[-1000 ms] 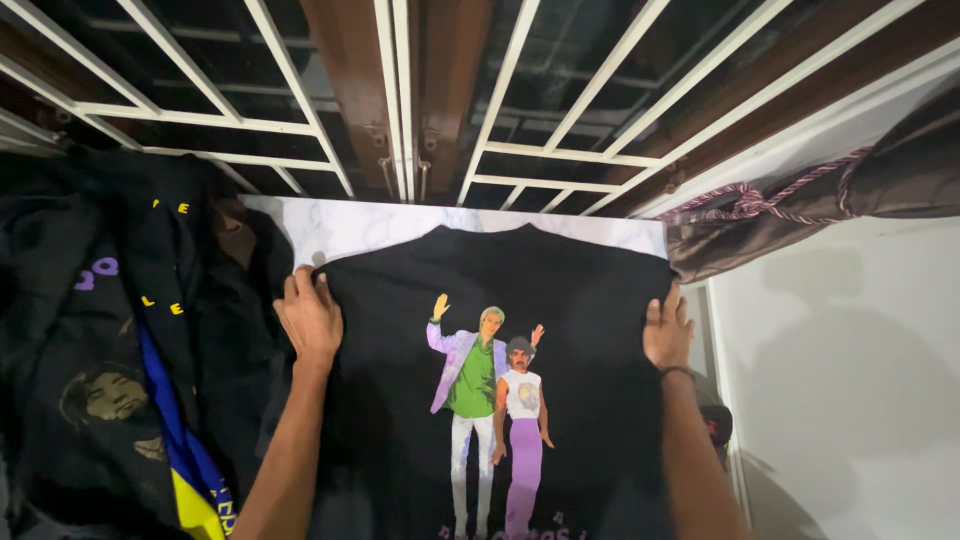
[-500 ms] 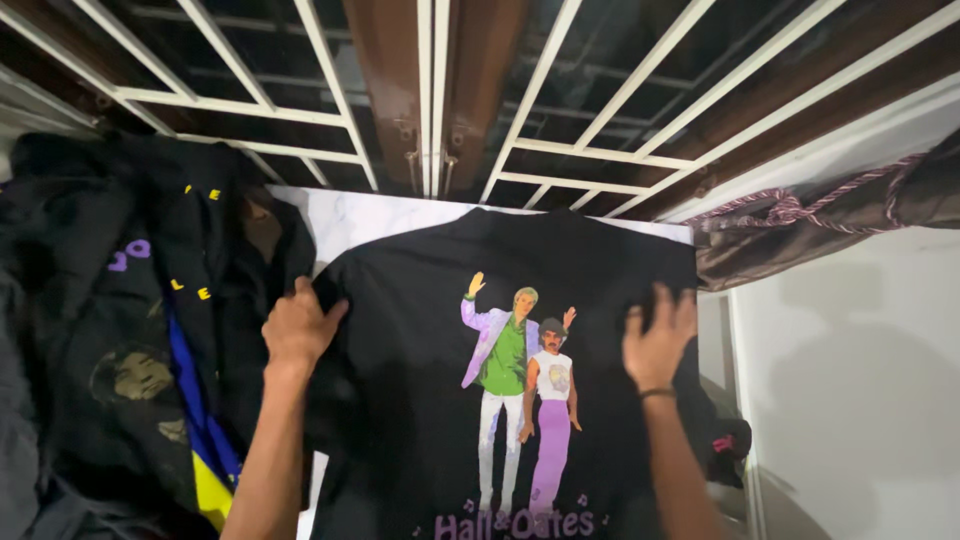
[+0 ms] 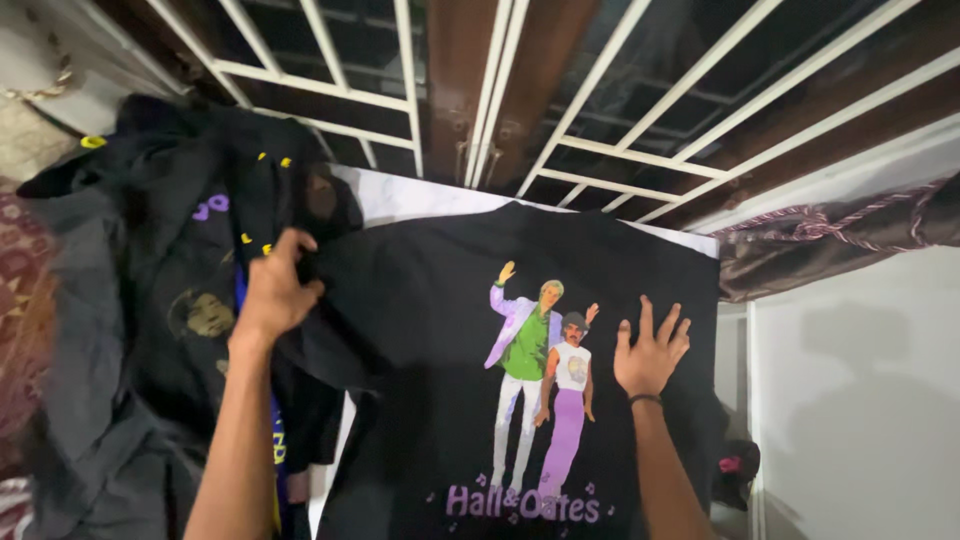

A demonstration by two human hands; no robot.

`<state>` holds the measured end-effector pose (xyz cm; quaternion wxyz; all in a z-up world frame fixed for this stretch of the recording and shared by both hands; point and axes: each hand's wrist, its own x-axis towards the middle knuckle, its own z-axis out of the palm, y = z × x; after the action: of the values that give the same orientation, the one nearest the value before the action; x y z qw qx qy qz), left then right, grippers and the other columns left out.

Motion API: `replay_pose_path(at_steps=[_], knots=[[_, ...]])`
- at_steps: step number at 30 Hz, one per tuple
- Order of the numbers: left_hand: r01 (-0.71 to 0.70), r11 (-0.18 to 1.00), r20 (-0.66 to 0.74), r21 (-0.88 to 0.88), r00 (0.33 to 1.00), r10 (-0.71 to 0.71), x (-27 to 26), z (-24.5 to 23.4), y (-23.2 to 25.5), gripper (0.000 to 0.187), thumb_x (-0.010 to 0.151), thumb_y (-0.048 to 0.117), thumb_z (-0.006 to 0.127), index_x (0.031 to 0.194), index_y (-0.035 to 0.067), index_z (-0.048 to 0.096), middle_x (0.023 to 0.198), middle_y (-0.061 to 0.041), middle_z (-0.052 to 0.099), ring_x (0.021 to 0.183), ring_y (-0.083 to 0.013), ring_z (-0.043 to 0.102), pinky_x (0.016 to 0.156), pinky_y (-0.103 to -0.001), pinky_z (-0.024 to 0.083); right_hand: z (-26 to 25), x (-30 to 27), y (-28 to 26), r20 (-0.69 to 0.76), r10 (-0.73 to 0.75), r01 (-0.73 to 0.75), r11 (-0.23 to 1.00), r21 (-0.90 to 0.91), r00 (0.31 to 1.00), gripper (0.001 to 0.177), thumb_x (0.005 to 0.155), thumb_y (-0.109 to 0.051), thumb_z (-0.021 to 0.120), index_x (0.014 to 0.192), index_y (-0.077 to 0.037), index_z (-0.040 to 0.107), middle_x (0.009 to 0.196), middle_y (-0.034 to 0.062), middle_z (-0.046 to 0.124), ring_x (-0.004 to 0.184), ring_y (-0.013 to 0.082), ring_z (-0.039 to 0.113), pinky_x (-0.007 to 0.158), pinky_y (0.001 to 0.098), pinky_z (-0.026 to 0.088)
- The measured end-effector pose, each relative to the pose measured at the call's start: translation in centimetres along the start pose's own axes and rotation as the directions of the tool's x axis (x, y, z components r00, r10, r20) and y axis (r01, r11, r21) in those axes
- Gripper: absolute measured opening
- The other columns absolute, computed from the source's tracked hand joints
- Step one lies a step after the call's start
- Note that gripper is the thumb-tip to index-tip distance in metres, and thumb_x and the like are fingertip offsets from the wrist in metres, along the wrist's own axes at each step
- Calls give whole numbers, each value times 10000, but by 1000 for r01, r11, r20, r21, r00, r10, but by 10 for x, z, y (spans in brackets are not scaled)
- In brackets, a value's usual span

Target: The person lays a black t-shirt flat on a white table, smooths it out, and folds it by hand. They fold the sleeves inward, then fold the bottom half up, and finally fold the shirt in half again to create a neat rectangle.

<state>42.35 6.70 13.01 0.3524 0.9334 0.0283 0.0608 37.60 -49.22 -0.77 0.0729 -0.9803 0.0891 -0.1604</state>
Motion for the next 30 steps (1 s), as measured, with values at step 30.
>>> replay_pose_path(at_steps=[30], knots=[[200,951,323,236,907,-271,-71,-3,-9,841,680,55,876,1425,128,493,994,-267,693,986,-455,674,874,-502,542,-33,-48,-317,58,-631,451,612,650,773,443,827,5,665,1262,-79,652,1328,201,590,1255,420,519,1121,519,401]])
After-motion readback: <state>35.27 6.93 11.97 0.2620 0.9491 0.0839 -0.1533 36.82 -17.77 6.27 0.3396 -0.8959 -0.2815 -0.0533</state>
